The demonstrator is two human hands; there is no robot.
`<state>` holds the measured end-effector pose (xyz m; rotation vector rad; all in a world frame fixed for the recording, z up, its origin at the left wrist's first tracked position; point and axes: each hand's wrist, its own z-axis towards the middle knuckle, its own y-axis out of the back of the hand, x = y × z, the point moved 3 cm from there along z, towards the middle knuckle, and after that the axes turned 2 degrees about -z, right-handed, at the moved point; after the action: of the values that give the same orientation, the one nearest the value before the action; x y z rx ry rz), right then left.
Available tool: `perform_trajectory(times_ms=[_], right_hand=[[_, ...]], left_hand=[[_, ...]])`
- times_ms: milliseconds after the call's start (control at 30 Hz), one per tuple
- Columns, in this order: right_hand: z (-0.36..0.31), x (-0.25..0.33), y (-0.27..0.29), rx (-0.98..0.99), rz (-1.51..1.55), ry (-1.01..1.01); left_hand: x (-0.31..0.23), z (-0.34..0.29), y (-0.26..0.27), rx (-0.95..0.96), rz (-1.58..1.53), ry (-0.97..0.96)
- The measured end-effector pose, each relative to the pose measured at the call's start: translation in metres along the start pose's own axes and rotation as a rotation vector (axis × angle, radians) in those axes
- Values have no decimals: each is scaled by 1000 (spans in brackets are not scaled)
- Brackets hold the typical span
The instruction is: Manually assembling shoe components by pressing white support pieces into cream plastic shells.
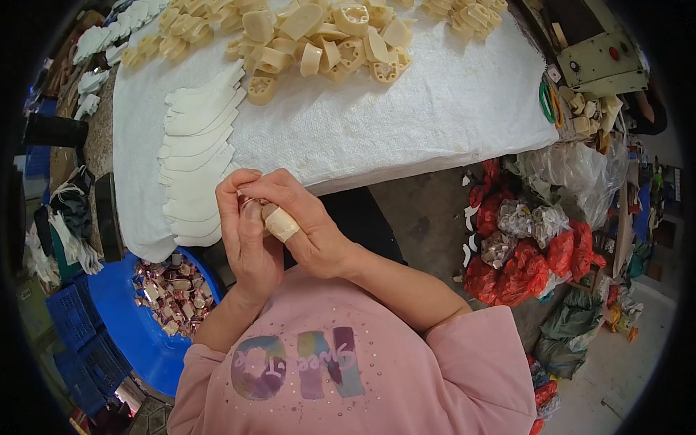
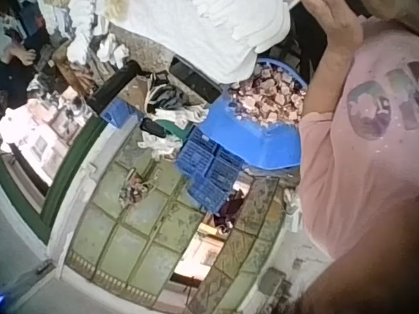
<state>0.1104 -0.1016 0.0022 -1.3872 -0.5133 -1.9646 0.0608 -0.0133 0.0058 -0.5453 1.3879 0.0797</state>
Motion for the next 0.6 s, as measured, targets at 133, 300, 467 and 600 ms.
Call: perform_trajectory(times_ms=[133,300,467,600], right_hand=[[1,-1,2,-36,-16,-34],[4,1,6,5,111,-431],[11,1,22,-91,-16,-240],[28,33,26,-49,-642,-74]], left_hand=[[2,1,0,92,3,5],[3,7,9,135,-353,284],[2,11,11,207,-361,249],[-7,12,10,125,233,178]])
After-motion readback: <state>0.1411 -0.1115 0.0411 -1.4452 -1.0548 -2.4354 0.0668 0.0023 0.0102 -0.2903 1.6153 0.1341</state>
